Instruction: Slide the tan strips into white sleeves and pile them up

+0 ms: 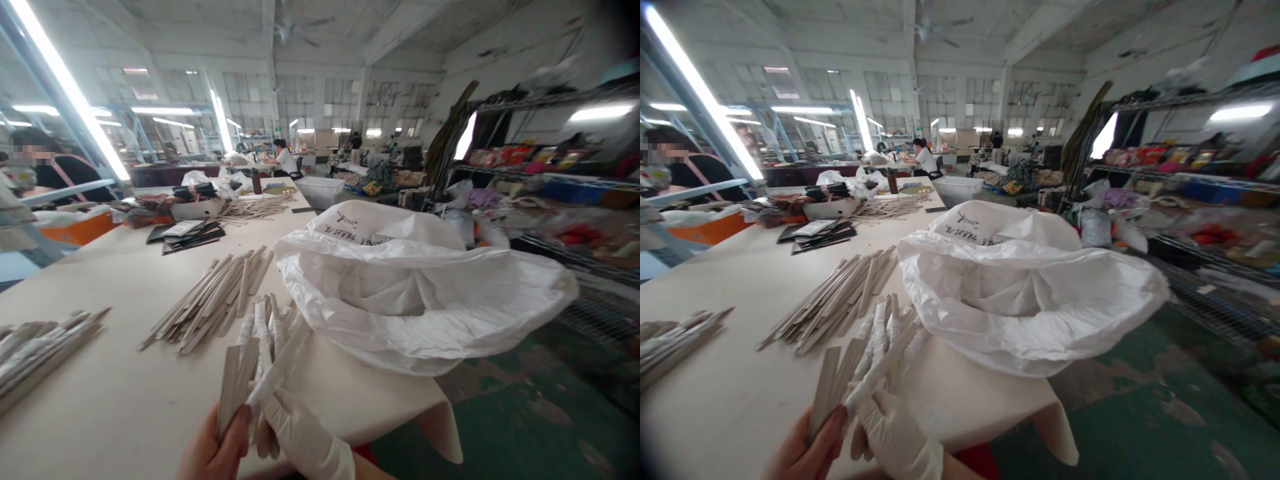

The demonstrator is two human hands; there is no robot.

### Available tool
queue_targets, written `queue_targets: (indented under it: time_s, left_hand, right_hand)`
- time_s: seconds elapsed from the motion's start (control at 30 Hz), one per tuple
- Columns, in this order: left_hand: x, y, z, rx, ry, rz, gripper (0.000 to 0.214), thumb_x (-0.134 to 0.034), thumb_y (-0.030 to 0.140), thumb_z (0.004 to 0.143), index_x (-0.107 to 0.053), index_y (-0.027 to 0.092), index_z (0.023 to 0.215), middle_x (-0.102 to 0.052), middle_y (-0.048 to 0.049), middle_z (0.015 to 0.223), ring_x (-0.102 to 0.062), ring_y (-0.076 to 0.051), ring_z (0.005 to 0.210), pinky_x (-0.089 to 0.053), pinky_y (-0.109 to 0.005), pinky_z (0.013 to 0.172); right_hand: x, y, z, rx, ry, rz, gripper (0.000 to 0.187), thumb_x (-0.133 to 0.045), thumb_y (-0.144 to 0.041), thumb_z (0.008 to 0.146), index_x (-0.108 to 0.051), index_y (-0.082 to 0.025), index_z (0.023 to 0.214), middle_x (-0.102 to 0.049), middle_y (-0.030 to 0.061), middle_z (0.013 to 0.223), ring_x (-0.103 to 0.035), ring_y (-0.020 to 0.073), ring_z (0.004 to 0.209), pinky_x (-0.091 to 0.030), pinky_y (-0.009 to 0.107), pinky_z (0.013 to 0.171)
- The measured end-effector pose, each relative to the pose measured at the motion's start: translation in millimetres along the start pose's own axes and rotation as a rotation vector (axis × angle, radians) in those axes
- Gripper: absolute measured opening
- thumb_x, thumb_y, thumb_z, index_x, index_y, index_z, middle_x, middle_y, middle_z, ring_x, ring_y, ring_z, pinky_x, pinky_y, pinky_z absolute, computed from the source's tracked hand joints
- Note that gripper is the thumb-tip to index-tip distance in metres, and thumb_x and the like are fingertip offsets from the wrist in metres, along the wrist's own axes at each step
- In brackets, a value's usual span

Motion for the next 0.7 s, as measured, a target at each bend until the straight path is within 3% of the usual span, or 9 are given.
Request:
queue_targets:
  time_s: [0.1,0.2,0.27,0.37,0.53,0.7]
  left_hand:
    - [-0.7,1.5,28.1,0.106,-0.008,-0.111,0.024,-0.061,0.040,0.066,-0.052,0.017,0.068,-0.058,0.0025,0.047,-0.051,-0.012,0.040,-0.036,-0.018,0.036]
    - [-4.4,7.5,50.1,0.258,-0.070,-0.250,0.026,-0.061,0.032,0.069,-0.059,0.014,0.089,-0.070,-0.0030,0.069,-0.064,-0.017,0.064,-0.048,-0.021,0.051]
    - [-4.7,11.9,59.4,0.298,-0.081,-0.301,0.024,-0.059,0.028,0.073,-0.061,0.014,0.093,-0.071,-0.0049,0.082,-0.066,-0.019,0.078,-0.051,-0.022,0.059]
    - [-5.0,9.3,67.2,0.299,-0.066,-0.383,0.020,-0.056,0.023,0.076,-0.064,0.013,0.091,-0.069,-0.0071,0.099,-0.061,-0.019,0.098,-0.052,-0.020,0.069]
    - [0.6,-10.9,64.8,0.326,-0.008,-0.478,0.018,-0.056,0.020,0.076,-0.065,0.014,0.089,-0.070,-0.0063,0.100,-0.061,-0.018,0.099,-0.053,-0.020,0.074]
    - [17.0,-9.6,45.4,0.342,0.007,-0.546,0.029,-0.064,0.025,0.068,-0.063,0.016,0.095,-0.071,-0.0053,0.096,-0.063,-0.023,0.094,-0.054,-0.027,0.074]
  right_hand:
    - [24.7,-15.3,16.0,0.055,0.032,-0.023,0.029,-0.046,-0.038,0.085,-0.056,-0.019,0.104,-0.059,0.0056,0.104,-0.058,0.0166,0.082,-0.048,0.033,0.071]
    - [77.8,-44.1,46.1,0.126,0.181,-0.203,0.041,-0.034,-0.047,0.085,-0.057,-0.018,0.105,-0.065,0.0043,0.086,-0.056,0.0141,0.063,-0.043,0.026,0.057]
    - [120.6,-73.3,67.0,0.195,0.429,-0.668,0.036,-0.035,-0.039,0.085,-0.055,-0.019,0.107,-0.065,0.0044,0.090,-0.058,0.0143,0.070,-0.043,0.026,0.064]
    - [157.9,-86.7,103.3,0.144,0.538,-0.872,0.026,-0.051,-0.027,0.077,-0.061,-0.014,0.097,-0.063,0.0140,0.099,-0.057,0.0213,0.092,-0.039,0.031,0.078]
    - [170.9,-69.3,140.1,-0.005,0.540,-0.974,0.014,-0.061,-0.023,0.068,-0.062,-0.011,0.060,-0.065,0.0185,0.082,-0.058,0.0277,0.091,-0.038,0.034,0.073]
    - [174.1,-70.9,136.2,-0.019,0.483,-0.867,0.014,-0.060,-0.014,0.065,-0.057,-0.015,0.051,-0.065,0.0138,0.073,-0.057,0.0243,0.083,-0.037,0.032,0.069]
Point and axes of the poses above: each hand's wrist, its own z-axis towards the middle knuckle, its own x-axis out of the back of the hand, y = z × x, the point moved 8 cm from there along z, towards the middle knuckle
